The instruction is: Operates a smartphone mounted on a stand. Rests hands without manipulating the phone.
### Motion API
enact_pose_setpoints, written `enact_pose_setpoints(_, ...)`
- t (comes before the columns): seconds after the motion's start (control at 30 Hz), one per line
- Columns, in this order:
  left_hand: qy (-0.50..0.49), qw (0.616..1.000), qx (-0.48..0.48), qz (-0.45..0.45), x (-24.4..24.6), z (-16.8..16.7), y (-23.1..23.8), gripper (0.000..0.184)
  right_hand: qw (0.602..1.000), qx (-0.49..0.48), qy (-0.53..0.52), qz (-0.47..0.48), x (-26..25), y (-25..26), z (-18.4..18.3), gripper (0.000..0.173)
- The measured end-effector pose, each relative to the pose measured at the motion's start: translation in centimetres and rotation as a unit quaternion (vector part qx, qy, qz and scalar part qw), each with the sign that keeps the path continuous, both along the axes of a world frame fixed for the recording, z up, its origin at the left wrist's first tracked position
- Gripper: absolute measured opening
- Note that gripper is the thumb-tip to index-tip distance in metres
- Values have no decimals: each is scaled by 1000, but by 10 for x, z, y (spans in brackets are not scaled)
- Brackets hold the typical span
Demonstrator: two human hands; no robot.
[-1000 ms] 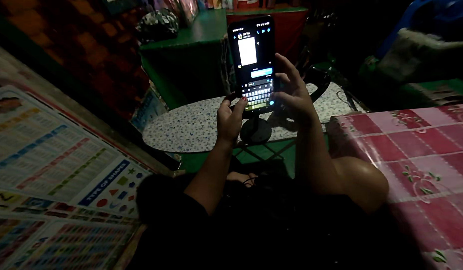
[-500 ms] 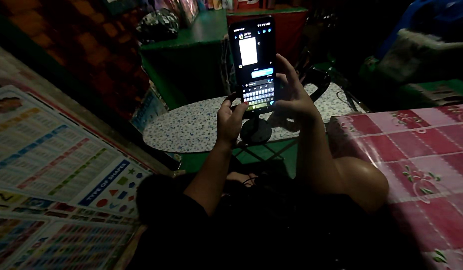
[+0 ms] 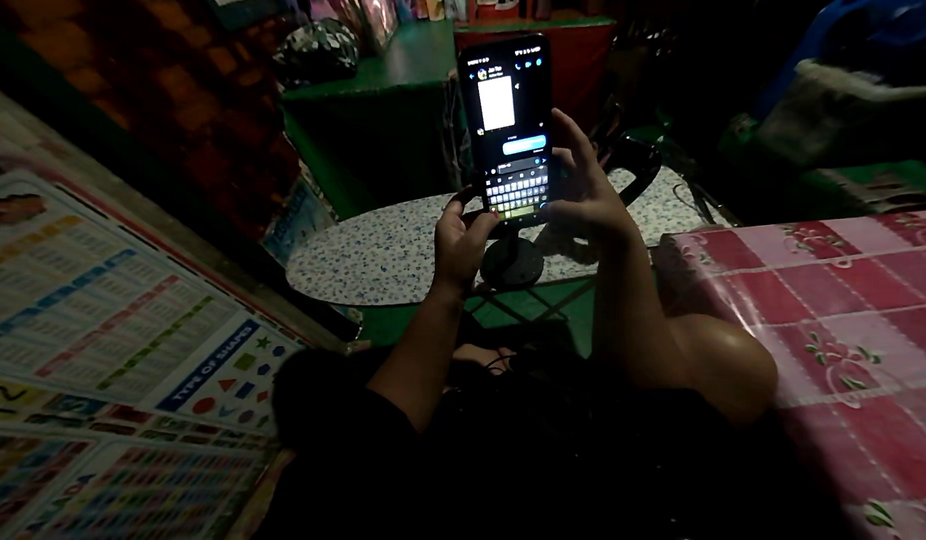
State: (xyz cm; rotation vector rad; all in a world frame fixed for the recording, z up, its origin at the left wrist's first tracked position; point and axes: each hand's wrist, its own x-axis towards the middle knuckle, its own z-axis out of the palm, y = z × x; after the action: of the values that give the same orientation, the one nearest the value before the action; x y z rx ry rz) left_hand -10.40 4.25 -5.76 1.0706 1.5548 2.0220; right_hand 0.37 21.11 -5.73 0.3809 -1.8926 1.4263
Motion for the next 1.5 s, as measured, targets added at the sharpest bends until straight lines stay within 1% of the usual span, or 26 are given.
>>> enact_pose_setpoints(0.17, 21, 1000, 5, -8, -4, -5, 2, 52, 1000, 0, 6, -16, -2, -1, 1, 100)
enact_pose_setpoints(0.3, 19, 1000, 6, -6, -4, -4, 3, 52, 996, -5, 7, -88, -5, -11, 3, 97)
enact_pose_setpoints(0.5, 11, 1000, 11, -10, -3, -4, 2, 52, 986, -9, 63, -155, -21, -26, 0, 96)
enact_pose_setpoints(0.6, 10, 1000, 10, -8, -3, -5, 2, 53, 974, 2, 68, -217, -26, -33, -1, 98)
enact_pose_setpoints(0.7, 15, 1000, 12, -7, -3, -5, 3, 53, 951, 29, 56, -303, -30, -39, -2, 100)
enact_pose_setpoints(0.77, 15, 1000, 9, -6, -3, -5, 3, 53, 941, 40, 57, -331, -31, -41, -2, 100)
enact_pose_setpoints(0.83, 16, 1000, 9, -5, -3, -5, 2, 53, 950, 34, 65, -302, -29, -38, -2, 99)
enact_pose_setpoints(0.9, 18, 1000, 12, -6, -2, -4, 1, 52, 972, 8, 70, -223, -25, -32, 0, 94)
enact_pose_setpoints(1.0, 12, 1000, 11, -7, -1, -4, 1, 52, 991, -16, 52, -120, -12, -19, 3, 80)
enact_pose_setpoints(1.07, 8, 1000, 11, -8, -1, -4, 1, 52, 995, -25, 46, -83, -6, -13, 4, 74)
enact_pose_setpoints(1.2, 10, 1000, 12, -8, -1, -4, 2, 50, 995, -33, 41, -85, -5, -10, 4, 68)
enact_pose_setpoints(1.3, 6, 1000, 1, 17, 1, 0, 3, 42, 995, -27, 41, -85, -5, -11, 4, 69)
enact_pose_setpoints(1.4, 0, 999, -20, 47, 4, 6, 4, 42, 996, -23, 45, -77, -5, -10, 4, 69)
enact_pose_setpoints(1.5, -3, 998, -19, 59, 6, 9, 8, 40, 996, -21, 39, -76, -4, -11, 5, 72)
